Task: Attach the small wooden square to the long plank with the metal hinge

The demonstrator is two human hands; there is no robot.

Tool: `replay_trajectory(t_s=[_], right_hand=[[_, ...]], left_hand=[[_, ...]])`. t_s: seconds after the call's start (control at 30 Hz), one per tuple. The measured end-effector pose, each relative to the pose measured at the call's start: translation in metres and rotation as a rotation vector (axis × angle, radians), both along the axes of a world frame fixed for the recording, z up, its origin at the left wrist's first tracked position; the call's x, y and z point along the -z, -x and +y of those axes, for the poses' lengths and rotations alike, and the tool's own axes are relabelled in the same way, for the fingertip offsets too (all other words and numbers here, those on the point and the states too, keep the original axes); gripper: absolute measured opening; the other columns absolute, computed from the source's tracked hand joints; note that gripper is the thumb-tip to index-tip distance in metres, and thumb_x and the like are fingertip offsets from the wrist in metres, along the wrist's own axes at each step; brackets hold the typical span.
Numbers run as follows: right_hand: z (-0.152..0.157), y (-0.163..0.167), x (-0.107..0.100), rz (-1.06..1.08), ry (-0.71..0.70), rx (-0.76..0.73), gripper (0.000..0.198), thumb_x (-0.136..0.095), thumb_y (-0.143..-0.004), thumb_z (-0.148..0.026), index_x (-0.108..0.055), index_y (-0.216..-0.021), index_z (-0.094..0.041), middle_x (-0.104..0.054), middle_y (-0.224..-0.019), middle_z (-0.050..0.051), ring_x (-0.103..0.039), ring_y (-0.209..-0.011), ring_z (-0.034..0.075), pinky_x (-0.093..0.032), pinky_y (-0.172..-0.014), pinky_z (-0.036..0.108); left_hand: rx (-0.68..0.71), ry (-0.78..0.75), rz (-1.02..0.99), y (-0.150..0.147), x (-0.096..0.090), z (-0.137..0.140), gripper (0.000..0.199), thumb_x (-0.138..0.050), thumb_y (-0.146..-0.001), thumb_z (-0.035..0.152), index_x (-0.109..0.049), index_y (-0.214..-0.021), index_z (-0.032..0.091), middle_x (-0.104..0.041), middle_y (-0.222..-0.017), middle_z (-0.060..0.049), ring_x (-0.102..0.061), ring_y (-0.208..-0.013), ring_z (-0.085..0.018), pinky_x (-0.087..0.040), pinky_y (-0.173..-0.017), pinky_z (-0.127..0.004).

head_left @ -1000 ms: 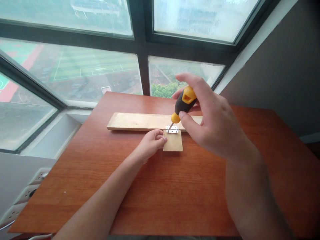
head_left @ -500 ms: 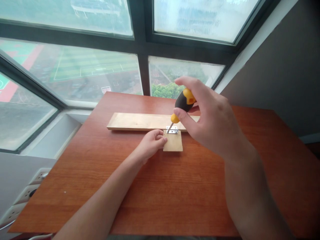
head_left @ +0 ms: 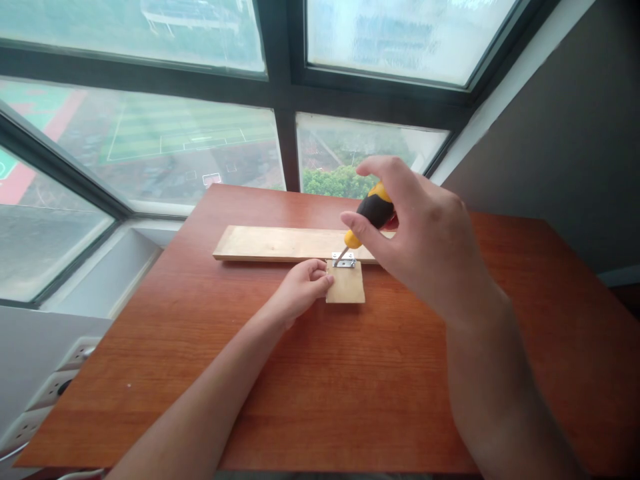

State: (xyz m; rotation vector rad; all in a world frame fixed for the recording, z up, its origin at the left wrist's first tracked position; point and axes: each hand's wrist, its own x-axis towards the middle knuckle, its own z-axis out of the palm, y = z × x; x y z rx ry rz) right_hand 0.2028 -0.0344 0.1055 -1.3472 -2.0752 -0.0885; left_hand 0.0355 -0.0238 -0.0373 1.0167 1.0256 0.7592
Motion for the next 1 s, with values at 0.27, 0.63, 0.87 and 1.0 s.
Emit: replay_trajectory(t_s=[0.27, 0.63, 0.87, 1.0], right_hand=[[-0.003, -0.006, -0.004, 0.037, 0.133, -0.169, 0.047, -0.053, -0.082, -0.015, -0.047, -0.128, -0.023, -0.065, -0.11, 0.003, -0.061, -0.084, 0.018, -0.05, -0.073, 0.033], [-0.007, -0.006, -0.005, -0.038, 0.133, -0.075, 0.032, -0.057, -0.082, -0.024, -0.051, -0.113, -0.023, -0.064, -0.091, 0.0, -0.054, -0.064, 0.013, -0.043, -0.056, 0.029], [-0.012, -0.005, -0.012, -0.07, 0.059, 0.0, 0.024, -0.057, -0.082, -0.022, -0.056, -0.106, -0.022, -0.063, -0.08, -0.001, -0.056, -0.064, 0.015, -0.047, -0.061, 0.033], [-0.015, -0.01, -0.018, -0.091, 0.011, 0.04, 0.02, -0.058, -0.081, -0.024, -0.058, -0.101, -0.022, -0.063, -0.077, 0.0, -0.057, -0.062, 0.017, -0.045, -0.059, 0.034]], left_hand=[[0.018, 0.002, -0.022, 0.0, 0.0, 0.0, 0.026, -0.071, -0.074, 0.03, -0.056, -0.089, 0.014, -0.068, -0.08, -0.004, -0.064, -0.071, -0.015, -0.05, -0.069, -0.028], [-0.014, 0.01, 0.003, -0.002, -0.002, 0.0, 0.024, -0.072, -0.074, 0.029, -0.056, -0.085, 0.014, -0.067, -0.078, -0.004, -0.064, -0.071, -0.015, -0.049, -0.067, -0.026], [-0.027, 0.024, 0.015, -0.002, -0.002, 0.0, 0.022, -0.072, -0.071, 0.024, -0.055, -0.082, 0.016, -0.066, -0.073, -0.002, -0.063, -0.066, -0.014, -0.05, -0.069, -0.028], [-0.016, 0.01, 0.043, -0.002, -0.001, 0.0, 0.022, -0.071, -0.073, 0.027, -0.057, -0.085, 0.014, -0.066, -0.074, -0.003, -0.063, -0.067, -0.015, -0.05, -0.068, -0.028]])
